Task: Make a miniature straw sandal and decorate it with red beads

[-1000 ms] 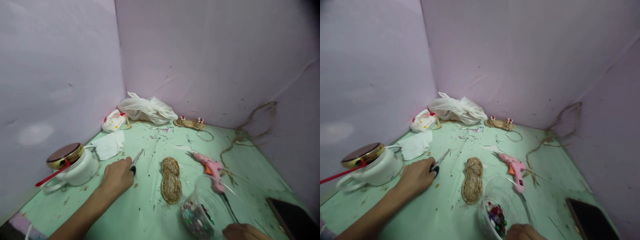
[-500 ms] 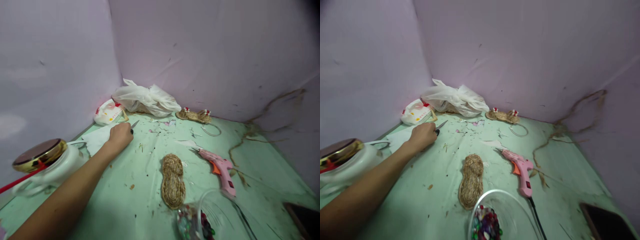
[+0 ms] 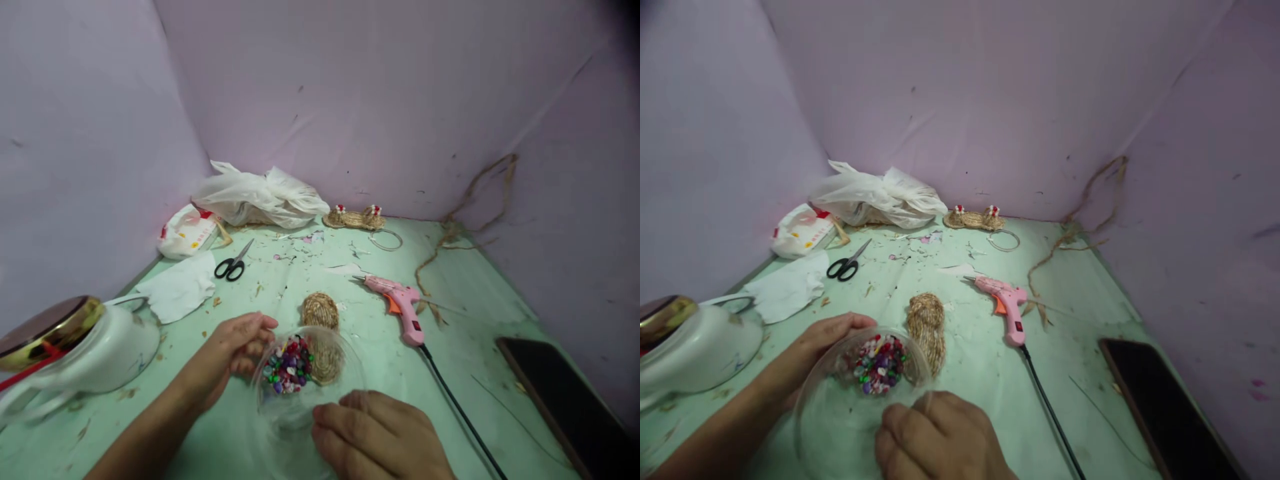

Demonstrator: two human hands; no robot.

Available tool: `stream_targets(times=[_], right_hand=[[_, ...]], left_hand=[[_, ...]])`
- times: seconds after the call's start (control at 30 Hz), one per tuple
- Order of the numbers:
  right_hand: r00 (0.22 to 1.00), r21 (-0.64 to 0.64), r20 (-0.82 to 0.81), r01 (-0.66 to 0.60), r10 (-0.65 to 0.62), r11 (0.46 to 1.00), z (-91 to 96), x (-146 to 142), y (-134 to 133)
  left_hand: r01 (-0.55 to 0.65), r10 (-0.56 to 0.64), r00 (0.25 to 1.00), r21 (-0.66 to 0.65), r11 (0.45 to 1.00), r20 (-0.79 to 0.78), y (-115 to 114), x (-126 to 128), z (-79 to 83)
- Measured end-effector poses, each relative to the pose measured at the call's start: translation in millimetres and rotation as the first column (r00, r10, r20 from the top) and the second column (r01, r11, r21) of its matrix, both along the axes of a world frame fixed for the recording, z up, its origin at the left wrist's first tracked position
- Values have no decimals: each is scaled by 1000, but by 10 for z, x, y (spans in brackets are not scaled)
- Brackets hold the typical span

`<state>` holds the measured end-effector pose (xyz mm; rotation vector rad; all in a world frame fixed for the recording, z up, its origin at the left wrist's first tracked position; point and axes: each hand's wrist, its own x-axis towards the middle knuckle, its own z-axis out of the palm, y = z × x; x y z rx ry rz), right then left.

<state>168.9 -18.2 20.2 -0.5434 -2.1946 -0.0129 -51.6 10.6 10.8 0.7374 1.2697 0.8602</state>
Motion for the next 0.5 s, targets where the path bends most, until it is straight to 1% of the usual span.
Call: stream_targets(times=[0.07,0.13,0.17,0.2,0.23,0.27,0.3,0.37,0.43,0.5], right_hand=[[994,23,-112,-7,10,1000,-40,-92,7],[990,32,-130,-43,47,999,-32,-162,0],[992,29,-105,-71,73,997,-3,-188,-9],[992,23,-98,-77,79,997,41,-208,-24],[992,12,-103,-75,76,997,95,-221,-44],[992,-14,-110,-55,53,998,151,-224,-68],[986,-48,-166,2,-10,999,203,-216,-94],[973,-105,-207,78,-99,991,270,-163,-132],[963,-135,-209,146,-173,980,267,-67,-132],[969,-192,-162,152,-184,970,204,37,-87]], left_hand=[[45,-33,992,-99,994,120,-80,28,-38],[147,-93,962,-201,968,256,-115,38,-54],[197,-117,938,-224,954,325,-123,33,-60],[219,-122,914,-217,951,388,-127,23,-68],[200,-102,892,-183,962,440,-128,11,-77],[137,-59,879,-133,982,473,-126,-3,-88],[49,-7,878,-76,996,478,-119,-14,-97],[-104,87,905,18,994,417,-95,-24,-104],[-145,117,946,72,987,302,-59,-18,-91],[-132,108,975,116,984,193,-25,-9,-69]])
